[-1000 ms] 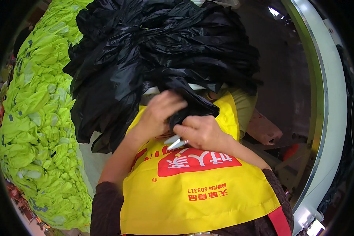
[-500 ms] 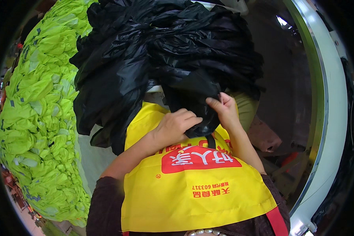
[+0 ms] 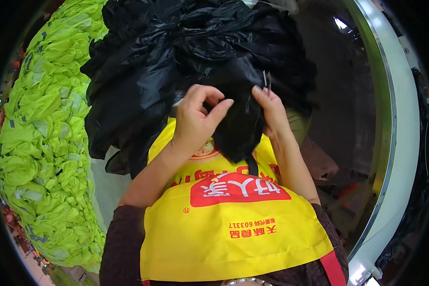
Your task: The person repeatedly picks black plastic bags from a pile, uses scissors to cut small pieces from the bags, and places the cut pieces into a white basket. The person continues this process throughout the clip.
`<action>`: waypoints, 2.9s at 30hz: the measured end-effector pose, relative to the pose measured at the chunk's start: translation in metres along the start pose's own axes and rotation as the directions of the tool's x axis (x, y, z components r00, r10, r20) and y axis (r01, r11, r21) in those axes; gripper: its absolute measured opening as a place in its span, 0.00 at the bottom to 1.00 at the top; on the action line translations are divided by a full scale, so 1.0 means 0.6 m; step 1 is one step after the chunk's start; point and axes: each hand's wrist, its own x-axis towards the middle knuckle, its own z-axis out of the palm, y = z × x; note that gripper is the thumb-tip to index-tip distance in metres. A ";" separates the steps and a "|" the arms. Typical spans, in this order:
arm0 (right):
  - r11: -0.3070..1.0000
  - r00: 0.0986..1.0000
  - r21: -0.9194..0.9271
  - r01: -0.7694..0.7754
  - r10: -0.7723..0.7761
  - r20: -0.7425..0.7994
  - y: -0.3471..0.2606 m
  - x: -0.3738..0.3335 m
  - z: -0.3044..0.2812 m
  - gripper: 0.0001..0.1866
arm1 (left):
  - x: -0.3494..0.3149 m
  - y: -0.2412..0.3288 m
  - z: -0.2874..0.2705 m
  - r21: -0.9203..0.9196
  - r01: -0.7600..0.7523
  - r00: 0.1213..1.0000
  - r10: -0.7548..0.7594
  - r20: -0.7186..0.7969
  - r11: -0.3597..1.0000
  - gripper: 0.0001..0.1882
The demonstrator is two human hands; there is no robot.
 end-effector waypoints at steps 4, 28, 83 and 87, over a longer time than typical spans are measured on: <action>0.959 0.995 0.274 -0.068 0.084 -0.045 -0.008 0.015 0.025 0.14 | -0.027 0.001 0.032 0.068 -0.017 0.978 0.003 0.206 0.998 0.17; 0.956 0.979 -0.259 -0.140 0.095 -0.180 0.066 -0.094 -0.040 0.07 | -0.022 -0.041 -0.024 -0.970 0.089 0.804 -0.590 -0.064 0.227 0.07; 0.927 0.989 -0.349 0.137 -0.106 0.106 -0.013 -0.034 -0.040 0.11 | 0.003 -0.033 -0.013 -0.662 0.074 0.906 -0.327 -0.267 0.746 0.06; 0.924 0.965 -0.353 0.148 -0.057 0.257 -0.028 -0.003 -0.082 0.09 | -0.075 -0.067 -0.014 -0.739 0.496 0.823 -0.518 0.234 0.455 0.07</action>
